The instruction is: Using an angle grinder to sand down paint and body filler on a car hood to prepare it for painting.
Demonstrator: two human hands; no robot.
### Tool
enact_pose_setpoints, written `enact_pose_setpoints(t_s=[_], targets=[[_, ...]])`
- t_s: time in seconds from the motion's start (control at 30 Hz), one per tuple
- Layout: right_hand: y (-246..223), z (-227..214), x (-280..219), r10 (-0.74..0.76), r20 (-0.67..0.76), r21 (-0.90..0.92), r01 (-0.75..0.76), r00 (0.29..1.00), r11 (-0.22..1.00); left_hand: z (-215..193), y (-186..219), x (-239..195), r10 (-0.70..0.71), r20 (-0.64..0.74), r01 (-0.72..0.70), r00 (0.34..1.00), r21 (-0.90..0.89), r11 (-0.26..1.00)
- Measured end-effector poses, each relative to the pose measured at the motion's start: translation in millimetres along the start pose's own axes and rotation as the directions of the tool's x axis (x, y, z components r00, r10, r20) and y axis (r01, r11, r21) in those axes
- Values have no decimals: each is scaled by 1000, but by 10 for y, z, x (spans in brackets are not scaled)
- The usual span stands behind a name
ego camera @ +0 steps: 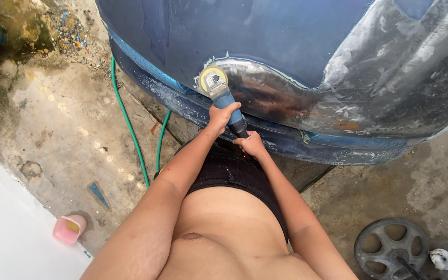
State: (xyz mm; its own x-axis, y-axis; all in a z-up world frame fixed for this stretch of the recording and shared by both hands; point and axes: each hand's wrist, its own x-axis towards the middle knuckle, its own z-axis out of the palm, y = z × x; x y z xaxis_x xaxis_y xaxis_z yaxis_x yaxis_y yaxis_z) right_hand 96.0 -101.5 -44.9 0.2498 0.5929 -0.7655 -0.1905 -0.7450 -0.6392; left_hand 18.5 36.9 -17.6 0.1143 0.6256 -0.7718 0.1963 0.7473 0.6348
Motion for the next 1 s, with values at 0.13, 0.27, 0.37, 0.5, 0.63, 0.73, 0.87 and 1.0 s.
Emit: enact_pose_setpoints(t_s=[0.13, 0.27, 0.37, 0.5, 0.63, 0.73, 0.87, 1.0], targets=[[40, 50, 66, 15, -33, 19, -14, 999, 1000, 35, 61, -8, 17, 23, -17, 1000, 17, 1000], [12, 47, 80, 18, -10, 18, -18, 1000, 1000, 4, -1, 80, -3, -21, 3, 1000, -1, 1000], [53, 60, 129, 18, -2, 2, -18, 1000, 1000, -4, 6, 84, -19, -43, 19, 999, -12, 1000], [19, 59, 95, 9, -43, 40, -7, 999, 999, 57, 127, -21, 22, -36, -21, 999, 23, 1000], [51, 73, 156, 8, -63, 35, -6, 998, 999, 76, 137, 1, 28, -28, -26, 999, 52, 998], [71, 96, 156, 13, -23, 5, -12, 1000, 1000, -13, 56, 28, -1, -70, 3, 998, 31, 1000], [47, 79, 98, 5, -5, 2, -5, 1000, 1000, 20, -12, 83, 11, -99, -10, 995, 8, 1000], [71, 61, 144, 7, -47, 86, -3, 999, 996, 136, 176, -42, 40, -45, -36, 998, 93, 995]])
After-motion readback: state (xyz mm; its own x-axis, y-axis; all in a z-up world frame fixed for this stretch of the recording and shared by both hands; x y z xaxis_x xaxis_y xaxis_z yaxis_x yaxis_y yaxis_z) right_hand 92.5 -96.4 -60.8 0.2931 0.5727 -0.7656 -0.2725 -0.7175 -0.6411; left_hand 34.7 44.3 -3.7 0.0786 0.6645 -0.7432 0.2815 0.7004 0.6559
